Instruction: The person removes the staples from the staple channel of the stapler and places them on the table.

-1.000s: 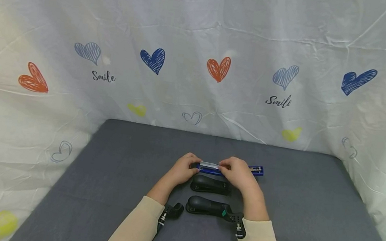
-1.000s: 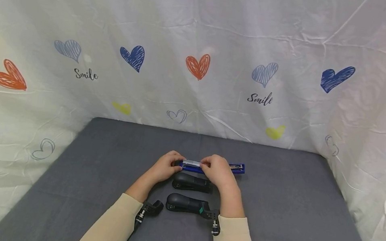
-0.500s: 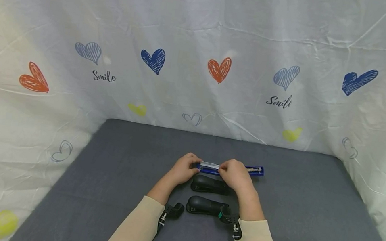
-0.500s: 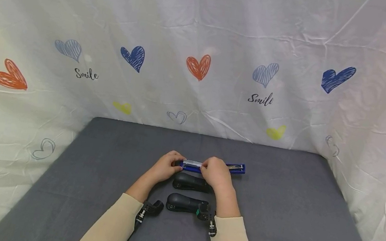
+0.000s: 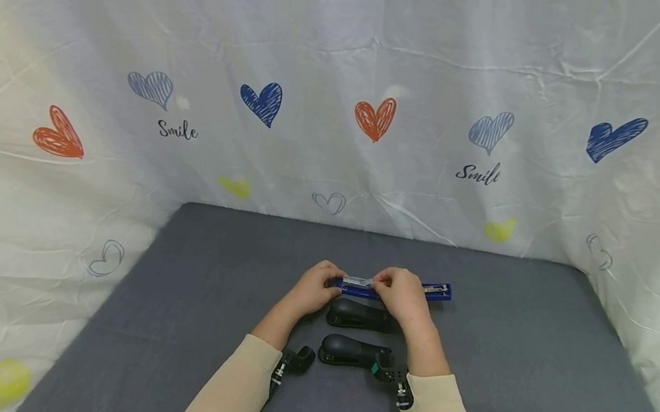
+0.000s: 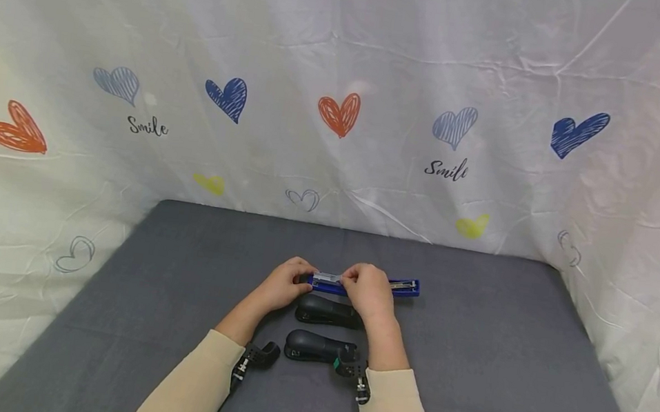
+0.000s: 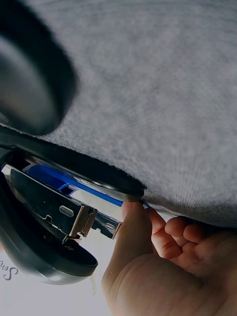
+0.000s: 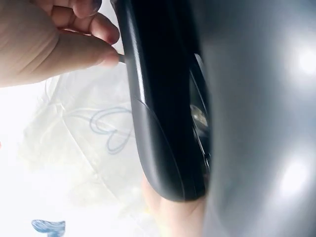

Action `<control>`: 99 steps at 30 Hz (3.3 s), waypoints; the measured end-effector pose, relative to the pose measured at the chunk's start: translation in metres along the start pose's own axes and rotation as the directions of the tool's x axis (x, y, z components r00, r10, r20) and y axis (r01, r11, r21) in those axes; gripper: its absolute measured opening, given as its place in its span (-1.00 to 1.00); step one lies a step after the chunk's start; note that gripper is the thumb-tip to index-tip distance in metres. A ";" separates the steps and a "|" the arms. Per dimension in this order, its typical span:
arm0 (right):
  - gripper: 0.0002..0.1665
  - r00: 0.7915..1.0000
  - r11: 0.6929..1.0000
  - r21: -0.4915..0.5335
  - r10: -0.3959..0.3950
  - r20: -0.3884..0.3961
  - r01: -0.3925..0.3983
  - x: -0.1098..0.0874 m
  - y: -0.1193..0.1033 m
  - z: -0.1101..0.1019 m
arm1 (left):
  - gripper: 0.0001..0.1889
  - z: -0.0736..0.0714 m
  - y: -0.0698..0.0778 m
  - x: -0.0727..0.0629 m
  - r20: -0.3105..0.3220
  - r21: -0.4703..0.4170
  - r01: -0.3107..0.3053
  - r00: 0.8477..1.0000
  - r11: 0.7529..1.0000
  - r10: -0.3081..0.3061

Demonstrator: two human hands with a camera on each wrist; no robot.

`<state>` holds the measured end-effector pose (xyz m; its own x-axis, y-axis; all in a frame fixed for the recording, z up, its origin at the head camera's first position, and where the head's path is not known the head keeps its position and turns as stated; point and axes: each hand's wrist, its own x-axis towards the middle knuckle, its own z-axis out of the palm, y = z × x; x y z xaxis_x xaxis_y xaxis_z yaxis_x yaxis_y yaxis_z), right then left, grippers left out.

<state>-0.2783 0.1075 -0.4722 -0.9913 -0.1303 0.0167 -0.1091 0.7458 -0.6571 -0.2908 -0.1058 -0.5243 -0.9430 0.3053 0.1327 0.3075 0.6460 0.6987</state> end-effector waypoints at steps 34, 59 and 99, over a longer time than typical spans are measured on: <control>-0.75 1.000 0.991 0.135 0.000 -0.005 0.000 0.000 0.003 -0.007 | -0.67 0.000 0.001 -0.001 0.001 0.003 0.001 1.000 1.000 -0.001; -0.73 0.997 0.983 0.185 0.010 -0.072 0.003 -0.014 0.003 -0.048 | -0.66 0.000 0.001 -0.002 0.009 -0.003 0.006 1.000 1.000 -0.006; -0.64 0.968 0.978 0.176 0.151 -0.203 -0.116 -0.030 0.063 -0.101 | -0.67 0.001 0.000 -0.001 -0.009 0.004 -0.001 1.000 1.000 0.001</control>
<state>-0.2630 0.2244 -0.4375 -0.9905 0.1188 0.0696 0.0208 0.6293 -0.7769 -0.2898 -0.1053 -0.5245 -0.9436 0.3001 0.1397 0.3091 0.6481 0.6960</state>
